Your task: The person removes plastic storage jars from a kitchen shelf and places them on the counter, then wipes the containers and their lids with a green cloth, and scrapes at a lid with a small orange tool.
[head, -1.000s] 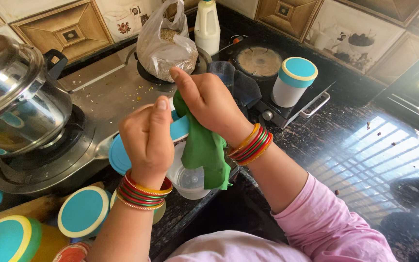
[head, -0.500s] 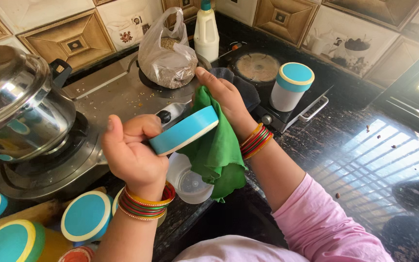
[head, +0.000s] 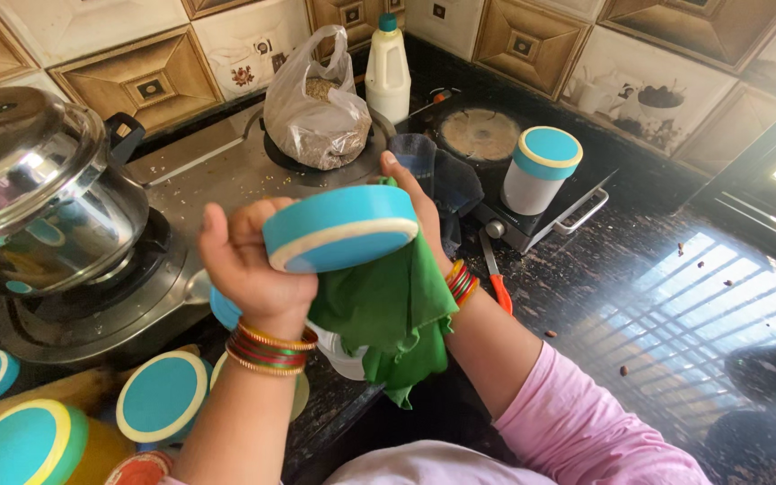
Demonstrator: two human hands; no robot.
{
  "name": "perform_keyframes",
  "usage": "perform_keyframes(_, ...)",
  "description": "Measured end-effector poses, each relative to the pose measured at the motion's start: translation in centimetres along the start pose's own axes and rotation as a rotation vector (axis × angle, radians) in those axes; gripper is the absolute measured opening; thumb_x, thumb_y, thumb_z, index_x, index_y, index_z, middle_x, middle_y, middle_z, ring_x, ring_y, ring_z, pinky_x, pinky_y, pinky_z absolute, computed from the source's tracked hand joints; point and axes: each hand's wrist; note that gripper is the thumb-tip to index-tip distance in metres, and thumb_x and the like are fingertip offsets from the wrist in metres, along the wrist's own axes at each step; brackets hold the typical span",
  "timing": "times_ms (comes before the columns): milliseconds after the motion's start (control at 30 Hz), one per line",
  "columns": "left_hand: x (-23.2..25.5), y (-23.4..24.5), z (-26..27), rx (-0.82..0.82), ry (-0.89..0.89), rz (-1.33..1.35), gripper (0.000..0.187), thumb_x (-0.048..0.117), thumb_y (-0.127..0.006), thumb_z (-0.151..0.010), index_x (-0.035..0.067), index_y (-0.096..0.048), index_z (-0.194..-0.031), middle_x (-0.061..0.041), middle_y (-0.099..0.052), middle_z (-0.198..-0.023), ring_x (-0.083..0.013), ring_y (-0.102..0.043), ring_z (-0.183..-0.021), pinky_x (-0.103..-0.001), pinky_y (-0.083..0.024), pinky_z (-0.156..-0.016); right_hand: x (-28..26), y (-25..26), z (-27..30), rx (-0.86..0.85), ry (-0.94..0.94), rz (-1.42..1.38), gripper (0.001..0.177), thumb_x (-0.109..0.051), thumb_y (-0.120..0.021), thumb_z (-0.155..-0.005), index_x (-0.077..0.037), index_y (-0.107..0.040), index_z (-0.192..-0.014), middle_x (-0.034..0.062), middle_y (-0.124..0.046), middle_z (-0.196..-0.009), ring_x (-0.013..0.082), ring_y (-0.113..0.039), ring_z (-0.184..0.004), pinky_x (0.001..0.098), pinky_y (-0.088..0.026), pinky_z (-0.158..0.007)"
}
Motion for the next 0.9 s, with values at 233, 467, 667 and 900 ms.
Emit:
perform_keyframes(233,2.4,-1.7,-0.9,-0.452,-0.075,-1.42,0.05,0.032,-0.053,-0.107,-0.002,-0.052,-0.07,-0.019,-0.042,-0.062,-0.0299,-0.043,-0.055,-0.043,-0.037,-0.052,-2.2,-0.8,0.8,-0.042,0.805,0.969,0.056,-0.04,-0.05,-0.114,-0.001,-0.062,-0.074,0.0035,-0.053,-0.065,0.0111,-0.046,-0.056,0.0344,-0.037,-0.052)
perform_keyframes(467,1.3,-6.3,3.0,-0.398,-0.623,-1.501,0.042,0.017,-0.056,-0.103,0.002,-0.051,-0.063,-0.014,-0.049,-0.059,-0.0322,-0.048,-0.053,-0.042,-0.034,-0.052,-1.1,-2.5,4.0,-0.068,0.952,1.311,0.059,-0.041,-0.047,-0.111,0.003,-0.056,-0.072,0.0143,-0.04,-0.058,0.0143,-0.04,-0.054,0.0368,-0.039,-0.048)
perform_keyframes(667,2.5,-5.3,3.9,-0.406,-0.501,-1.056,0.039,0.013,-0.049,-0.102,-0.002,-0.044,-0.067,-0.011,-0.047,-0.06,-0.0233,-0.045,-0.053,-0.039,-0.037,-0.056,-3.7,-2.3,4.8,-0.208,0.616,0.694,0.055,-0.043,-0.051,-0.108,-0.004,-0.064,-0.072,0.0026,-0.061,-0.065,0.0124,-0.055,-0.058,0.0306,-0.044,-0.055)
perform_keyframes(900,-0.5,-1.7,2.9,-0.485,-0.227,-0.274,0.05,0.034,-0.042,-0.106,0.002,-0.043,-0.067,-0.011,-0.044,-0.057,-0.0209,-0.037,-0.054,-0.036,-0.033,-0.06,-3.2,-1.0,4.7,-0.262,0.276,0.091,0.054,-0.044,-0.057,-0.102,-0.014,-0.047,-0.058,0.0047,-0.049,-0.054,0.0222,-0.051,-0.051,0.039,-0.048,-0.057)
Point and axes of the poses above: each hand's wrist, its own z-axis away from the middle knuckle, its own y-axis out of the back of the hand, x = y × z
